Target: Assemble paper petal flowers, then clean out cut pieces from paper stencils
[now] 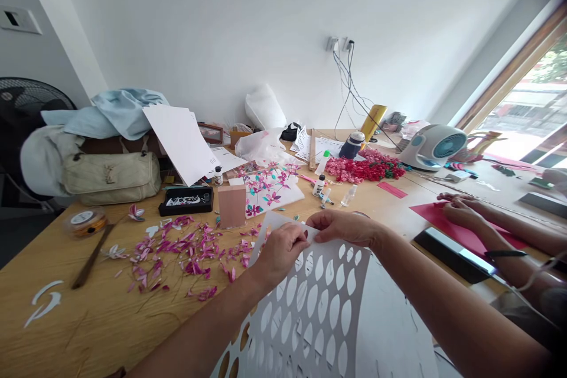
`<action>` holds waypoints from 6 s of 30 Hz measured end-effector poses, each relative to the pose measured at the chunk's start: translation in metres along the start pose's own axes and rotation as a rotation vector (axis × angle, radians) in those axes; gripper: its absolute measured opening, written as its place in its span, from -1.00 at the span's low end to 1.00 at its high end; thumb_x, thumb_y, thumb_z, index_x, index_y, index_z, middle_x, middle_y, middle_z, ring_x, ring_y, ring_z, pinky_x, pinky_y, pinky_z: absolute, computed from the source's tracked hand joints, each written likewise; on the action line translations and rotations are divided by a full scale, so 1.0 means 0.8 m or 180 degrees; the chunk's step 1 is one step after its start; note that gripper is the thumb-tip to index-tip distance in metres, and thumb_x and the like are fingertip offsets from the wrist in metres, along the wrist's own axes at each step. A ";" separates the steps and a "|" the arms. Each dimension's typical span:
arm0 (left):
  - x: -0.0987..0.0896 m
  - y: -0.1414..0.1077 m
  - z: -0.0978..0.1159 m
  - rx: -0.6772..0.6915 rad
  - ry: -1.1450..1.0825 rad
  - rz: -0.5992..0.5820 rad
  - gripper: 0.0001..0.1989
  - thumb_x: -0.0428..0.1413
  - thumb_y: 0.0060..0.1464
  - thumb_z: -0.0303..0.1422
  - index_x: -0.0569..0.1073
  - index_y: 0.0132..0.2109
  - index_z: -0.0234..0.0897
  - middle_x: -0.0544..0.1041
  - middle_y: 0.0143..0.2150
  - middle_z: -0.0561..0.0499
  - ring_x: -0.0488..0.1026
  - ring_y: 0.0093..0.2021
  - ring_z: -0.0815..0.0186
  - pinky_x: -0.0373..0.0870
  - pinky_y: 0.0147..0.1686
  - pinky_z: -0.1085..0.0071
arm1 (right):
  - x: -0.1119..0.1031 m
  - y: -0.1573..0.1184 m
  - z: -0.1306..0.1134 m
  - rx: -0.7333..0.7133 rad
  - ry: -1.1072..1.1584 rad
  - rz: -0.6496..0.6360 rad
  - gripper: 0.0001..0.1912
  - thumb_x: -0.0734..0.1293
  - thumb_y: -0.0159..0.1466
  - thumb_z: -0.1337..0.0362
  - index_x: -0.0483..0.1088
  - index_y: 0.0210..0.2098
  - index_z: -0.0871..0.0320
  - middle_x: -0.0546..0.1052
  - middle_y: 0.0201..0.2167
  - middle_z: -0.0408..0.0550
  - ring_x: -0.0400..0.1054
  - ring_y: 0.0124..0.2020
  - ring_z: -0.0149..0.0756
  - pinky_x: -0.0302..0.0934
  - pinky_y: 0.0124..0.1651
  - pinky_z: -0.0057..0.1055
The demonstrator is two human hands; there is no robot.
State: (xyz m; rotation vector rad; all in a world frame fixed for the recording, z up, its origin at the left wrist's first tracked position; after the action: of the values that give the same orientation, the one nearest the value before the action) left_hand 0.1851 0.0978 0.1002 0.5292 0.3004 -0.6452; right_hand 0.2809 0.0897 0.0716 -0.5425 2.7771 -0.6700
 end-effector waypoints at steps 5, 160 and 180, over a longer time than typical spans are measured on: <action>-0.004 -0.005 -0.001 0.0071 -0.0172 0.0170 -0.81 0.05 -0.03 -0.44 0.26 -0.56 -0.28 0.27 -0.55 0.10 0.22 -0.48 0.40 0.16 -0.43 0.47 | -0.012 0.001 0.014 0.0158 -0.0125 0.0189 -0.85 0.39 -0.12 0.35 0.37 -0.51 0.20 0.43 -0.60 -0.23 0.28 -0.61 -0.44 0.13 -0.56 -0.53; 0.056 -0.010 -0.031 -0.1504 -0.2935 -0.0287 -0.88 -0.01 -0.14 -0.40 0.15 -0.45 -0.26 0.28 -0.59 0.13 0.04 -0.68 0.54 -0.20 -0.68 0.54 | -0.030 -0.026 0.022 0.0258 -0.0400 0.0411 -0.85 0.35 -0.12 0.35 0.34 -0.51 0.21 0.40 -0.59 -0.21 0.26 -0.55 -0.49 0.09 -0.48 -0.55; 0.041 0.012 -0.010 -0.0143 -0.0634 0.0068 -0.85 0.06 -0.04 -0.44 0.28 -0.53 -0.30 0.26 -0.53 0.12 0.19 -0.47 0.44 0.10 -0.43 0.51 | -0.030 -0.018 0.027 0.0040 -0.0033 0.0419 -0.81 0.42 -0.11 0.29 0.41 -0.50 0.24 0.41 -0.59 -0.19 0.21 -0.57 -0.52 0.06 -0.53 -0.57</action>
State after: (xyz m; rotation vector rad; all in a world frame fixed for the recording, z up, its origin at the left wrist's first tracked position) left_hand 0.2158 0.0926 0.0837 0.4208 0.1213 -0.6633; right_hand 0.3135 0.0791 0.0626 -0.3560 2.7678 -0.6528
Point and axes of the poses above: each hand's wrist, its own y-axis towards the middle knuckle, its own x-axis out of the palm, z = x × y, the point moved 9 cm from there along y, towards the middle knuckle
